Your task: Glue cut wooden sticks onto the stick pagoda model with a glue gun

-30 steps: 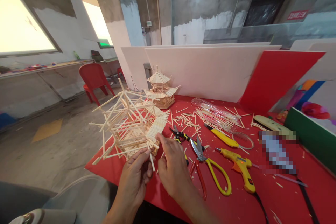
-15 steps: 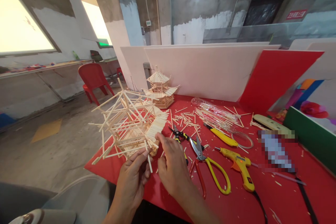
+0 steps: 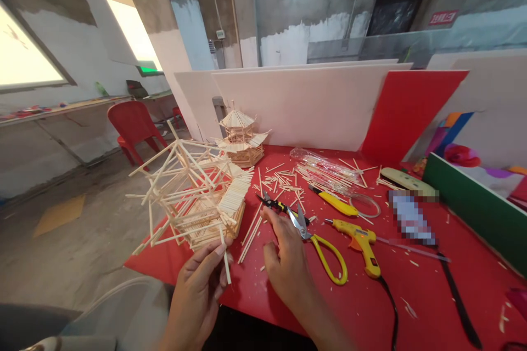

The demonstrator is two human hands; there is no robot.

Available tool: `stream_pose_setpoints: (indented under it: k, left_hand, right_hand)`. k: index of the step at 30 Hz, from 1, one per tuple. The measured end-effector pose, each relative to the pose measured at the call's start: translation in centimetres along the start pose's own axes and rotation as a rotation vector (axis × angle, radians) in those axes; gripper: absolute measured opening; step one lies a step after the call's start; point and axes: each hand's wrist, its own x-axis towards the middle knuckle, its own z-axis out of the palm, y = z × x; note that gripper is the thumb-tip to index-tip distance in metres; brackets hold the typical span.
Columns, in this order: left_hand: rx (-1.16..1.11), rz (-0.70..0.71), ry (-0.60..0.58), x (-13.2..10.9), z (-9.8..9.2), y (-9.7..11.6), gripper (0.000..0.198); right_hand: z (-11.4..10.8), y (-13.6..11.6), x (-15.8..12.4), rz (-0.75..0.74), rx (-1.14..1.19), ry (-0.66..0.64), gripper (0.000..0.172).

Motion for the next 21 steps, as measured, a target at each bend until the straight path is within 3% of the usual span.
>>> stream_pose_setpoints:
  k: [8, 16, 21]
  left_hand:
    - [0.011, 0.029, 0.034, 2.3, 0.3, 0.6, 0.033]
    - [-0.026, 0.012, 0.033, 2.2, 0.6, 0.8, 0.029]
    - [-0.038, -0.018, 0.031, 2.4, 0.7, 0.9, 0.029]
  right_hand:
    - [0.3, -0.3, 0.9, -0.082, 0.006, -0.039, 0.066]
    - [2.0, -1.8, 3.0, -0.201, 0.071, -0.161, 0.078]
    - [2.8, -1.8, 3.3, -0.195, 0.066, -0.199, 0.08]
